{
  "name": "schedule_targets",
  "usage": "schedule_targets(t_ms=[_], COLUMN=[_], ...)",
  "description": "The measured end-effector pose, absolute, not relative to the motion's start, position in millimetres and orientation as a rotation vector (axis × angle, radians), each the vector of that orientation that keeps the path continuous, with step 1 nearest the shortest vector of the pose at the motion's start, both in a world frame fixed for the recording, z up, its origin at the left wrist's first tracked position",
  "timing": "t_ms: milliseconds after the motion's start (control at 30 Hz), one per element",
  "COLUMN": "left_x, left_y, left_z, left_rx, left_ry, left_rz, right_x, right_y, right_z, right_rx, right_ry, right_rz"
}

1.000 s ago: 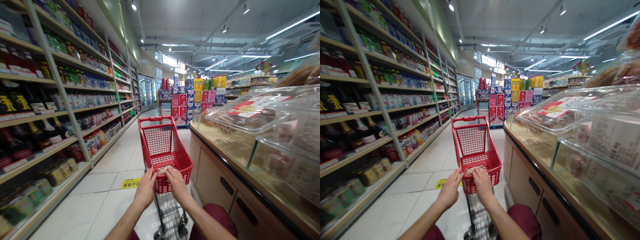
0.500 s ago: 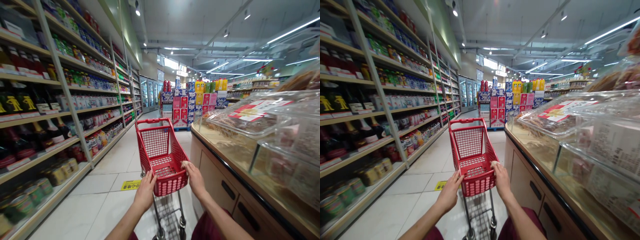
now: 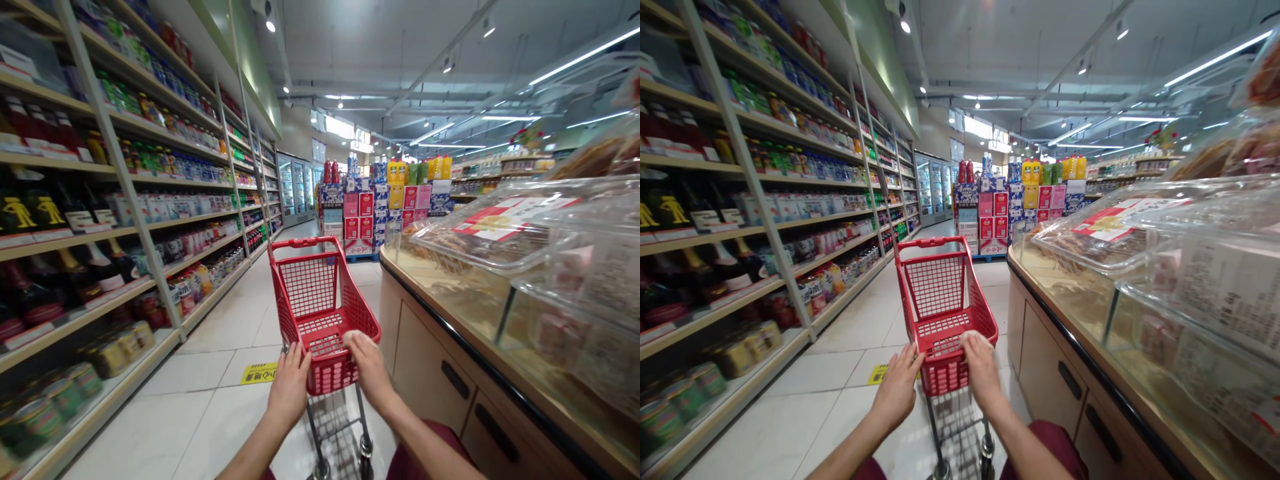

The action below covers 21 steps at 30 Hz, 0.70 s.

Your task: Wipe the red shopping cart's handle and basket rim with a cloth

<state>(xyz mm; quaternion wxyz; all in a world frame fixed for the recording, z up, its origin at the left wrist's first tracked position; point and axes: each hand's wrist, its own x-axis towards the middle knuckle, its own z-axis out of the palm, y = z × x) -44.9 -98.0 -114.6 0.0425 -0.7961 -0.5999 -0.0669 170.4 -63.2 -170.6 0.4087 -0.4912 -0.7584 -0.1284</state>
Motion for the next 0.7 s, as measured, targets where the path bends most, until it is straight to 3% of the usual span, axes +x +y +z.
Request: schedule_targets(t_ms=[300,500,700], left_x=[-31.7,-33.7,-31.5], left_y=[-105.0,-107.9,-109.3], left_z=[-130.3,-124.9,-122.2], left_rx=[-2.52,-2.551,-2.548], left_ry=[-1.749,-1.759,-1.796], left_rz=[-0.168,-0.193,-0.161], right_x=[154.1,215.2,174.6], right_y=[-68.4,-59.8,-65.7], right_z=[-140.8,-162.8,-174.2], right_rx=[-1.443,-1.59,-1.24], right_ry=[-2.209,-1.809,-1.949], right_rz=[-0.21,-0.282,-0.231])
